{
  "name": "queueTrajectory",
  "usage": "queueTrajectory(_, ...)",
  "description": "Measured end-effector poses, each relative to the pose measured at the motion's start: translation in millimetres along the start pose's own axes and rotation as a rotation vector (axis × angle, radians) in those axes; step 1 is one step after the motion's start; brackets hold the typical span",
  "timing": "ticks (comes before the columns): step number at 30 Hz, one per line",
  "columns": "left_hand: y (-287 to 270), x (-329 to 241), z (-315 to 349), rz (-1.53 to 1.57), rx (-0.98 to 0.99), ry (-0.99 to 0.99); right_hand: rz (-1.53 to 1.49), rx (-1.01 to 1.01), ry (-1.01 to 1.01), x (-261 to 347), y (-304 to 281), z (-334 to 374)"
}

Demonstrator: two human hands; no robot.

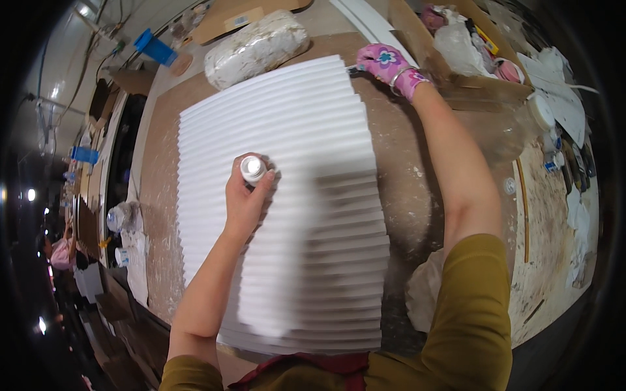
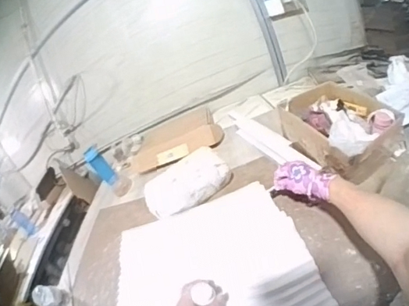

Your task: The person wipes a corrugated white furniture component using a cloth and a spray bottle, and applies a substance from a small bottle to the edges.

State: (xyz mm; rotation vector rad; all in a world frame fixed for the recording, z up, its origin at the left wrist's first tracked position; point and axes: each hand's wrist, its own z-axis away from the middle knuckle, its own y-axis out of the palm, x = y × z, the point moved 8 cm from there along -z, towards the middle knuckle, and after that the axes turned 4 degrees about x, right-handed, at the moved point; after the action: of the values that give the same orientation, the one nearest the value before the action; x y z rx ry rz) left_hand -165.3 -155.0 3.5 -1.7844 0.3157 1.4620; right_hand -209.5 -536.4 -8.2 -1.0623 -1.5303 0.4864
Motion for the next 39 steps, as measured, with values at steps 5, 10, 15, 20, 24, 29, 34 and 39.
queueTrajectory(5, 0, -10, -5, -0.117, -0.002, 0.079, 0.197, -0.248, -0.032, -13, -23, 13)
queueTrajectory(10, -10, -28, 3, -0.062, -0.015, 0.265, 0.300, -0.287, -0.195, 45, -30, 52)
queueTrajectory(15, -21, -13, 8, -0.070, -0.103, 0.247, 0.260, -0.109, -0.231, 130, -34, 116)
queueTrajectory(20, -15, -7, 3, -0.072, -0.044, 0.232, -0.415, -0.188, 0.152, 199, -39, 185)
queueTrajectory(24, -34, -5, 1, 0.068, -0.015, 0.192, -0.094, -0.092, 0.169, 292, -28, 210)
queueTrajectory(29, -149, 6, 27, 0.358, 0.075, 0.341, -0.268, 0.058, 0.371, 355, 23, 220)
queueTrajectory(34, -291, 95, 104, 0.041, -0.108, 0.135, -0.134, 0.275, 0.432, 418, 104, 150)
queueTrajectory(39, -321, 133, 176, 0.032, -0.024, -0.054, -0.213, 0.375, 0.202, 490, 168, 83)
